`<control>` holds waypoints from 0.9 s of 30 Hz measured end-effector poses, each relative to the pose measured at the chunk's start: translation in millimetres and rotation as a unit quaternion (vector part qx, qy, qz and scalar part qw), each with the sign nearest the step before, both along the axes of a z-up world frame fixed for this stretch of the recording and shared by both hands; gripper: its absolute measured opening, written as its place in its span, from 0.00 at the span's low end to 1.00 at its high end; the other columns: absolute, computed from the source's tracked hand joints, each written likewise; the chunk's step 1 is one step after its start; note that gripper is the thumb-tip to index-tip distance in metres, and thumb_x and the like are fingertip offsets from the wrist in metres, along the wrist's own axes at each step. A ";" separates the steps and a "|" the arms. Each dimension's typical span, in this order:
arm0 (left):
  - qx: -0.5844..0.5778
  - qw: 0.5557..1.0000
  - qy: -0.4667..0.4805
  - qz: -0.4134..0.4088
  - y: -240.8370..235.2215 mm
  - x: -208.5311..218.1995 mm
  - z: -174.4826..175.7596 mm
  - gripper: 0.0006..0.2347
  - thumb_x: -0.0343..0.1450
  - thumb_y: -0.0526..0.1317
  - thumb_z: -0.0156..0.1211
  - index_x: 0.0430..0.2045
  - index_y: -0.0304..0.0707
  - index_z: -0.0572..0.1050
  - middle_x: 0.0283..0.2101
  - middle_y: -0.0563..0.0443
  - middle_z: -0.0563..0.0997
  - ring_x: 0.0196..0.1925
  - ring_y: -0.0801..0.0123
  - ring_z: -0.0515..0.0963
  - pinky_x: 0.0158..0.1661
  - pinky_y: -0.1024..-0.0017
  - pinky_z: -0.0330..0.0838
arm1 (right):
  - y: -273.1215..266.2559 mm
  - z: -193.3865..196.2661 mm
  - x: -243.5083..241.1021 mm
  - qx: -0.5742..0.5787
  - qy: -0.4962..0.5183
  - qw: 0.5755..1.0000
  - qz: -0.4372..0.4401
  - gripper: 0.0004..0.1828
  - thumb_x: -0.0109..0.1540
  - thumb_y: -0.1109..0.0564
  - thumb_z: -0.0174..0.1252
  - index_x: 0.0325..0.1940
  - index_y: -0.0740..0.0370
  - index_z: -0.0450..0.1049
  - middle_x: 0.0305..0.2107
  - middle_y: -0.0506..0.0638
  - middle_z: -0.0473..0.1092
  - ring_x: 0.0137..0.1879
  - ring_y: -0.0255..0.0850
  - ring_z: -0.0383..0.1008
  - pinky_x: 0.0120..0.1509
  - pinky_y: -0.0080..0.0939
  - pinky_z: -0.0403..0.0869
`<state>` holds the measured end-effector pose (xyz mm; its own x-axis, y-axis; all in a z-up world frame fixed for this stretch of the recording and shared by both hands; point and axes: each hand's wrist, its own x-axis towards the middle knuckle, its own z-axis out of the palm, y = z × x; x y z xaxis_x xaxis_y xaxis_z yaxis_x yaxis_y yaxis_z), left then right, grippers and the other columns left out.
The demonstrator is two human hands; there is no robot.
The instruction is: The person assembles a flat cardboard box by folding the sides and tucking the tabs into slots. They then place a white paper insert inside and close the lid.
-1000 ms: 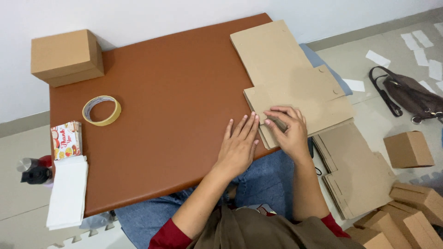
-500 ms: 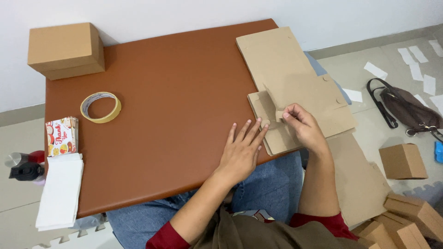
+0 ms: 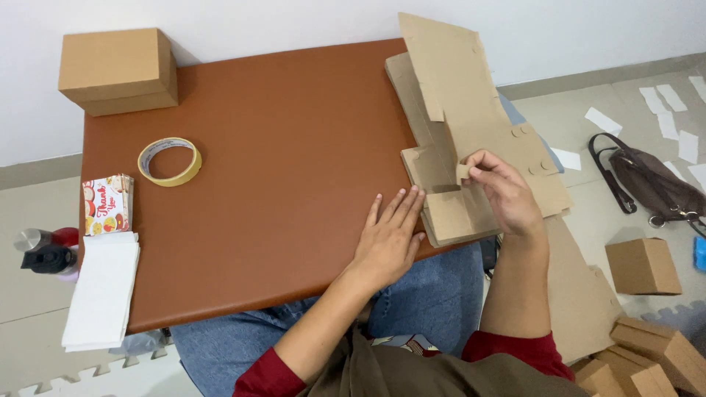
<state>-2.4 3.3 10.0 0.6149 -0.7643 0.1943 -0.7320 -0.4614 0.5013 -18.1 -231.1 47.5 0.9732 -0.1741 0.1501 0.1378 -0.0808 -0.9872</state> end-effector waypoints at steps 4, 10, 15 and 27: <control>-0.137 0.979 0.146 0.024 33.0 -12.2 33.6 0.33 0.72 0.36 0.46 0.73 0.28 0.41 0.70 0.25 0.56 0.74 0.38 0.54 0.70 0.43 0.39 | 37.6 11.0 3.6 -0.040 -0.004 0.999 0.026 0.06 0.67 0.59 0.48 0.43 0.63 0.70 0.35 0.48 0.64 0.47 0.39 0.65 0.56 0.37 0.63; -0.272 0.892 0.350 0.088 75.1 -24.5 52.5 0.42 0.70 0.44 0.58 0.73 0.37 0.34 0.72 0.17 0.46 0.72 0.23 0.48 0.68 0.36 0.43 | 110.9 13.8 12.6 -0.129 0.016 0.984 0.124 0.05 0.67 0.60 0.53 0.42 0.64 0.72 0.34 0.50 0.66 0.47 0.41 0.64 0.55 0.42 0.66; -0.260 0.893 0.257 0.264 94.4 -15.3 40.0 0.29 0.72 0.36 0.54 0.71 0.45 0.52 0.67 0.27 0.64 0.70 0.34 0.61 0.66 0.45 0.57 | 146.5 30.5 8.9 -0.243 -0.015 0.954 0.174 0.11 0.69 0.53 0.52 0.47 0.62 0.72 0.43 0.58 0.71 0.56 0.56 0.71 0.64 0.55 0.66; -0.275 0.818 0.292 0.412 192.9 -45.4 79.9 0.32 0.70 0.31 0.55 0.70 0.36 0.48 0.39 0.20 0.80 0.15 0.58 0.82 0.17 0.67 0.80 | 150.5 -3.9 -49.8 -0.535 -0.044 0.830 0.154 0.17 0.66 0.55 0.53 0.60 0.50 0.74 0.56 0.50 0.73 0.67 0.46 0.68 0.71 0.53 0.64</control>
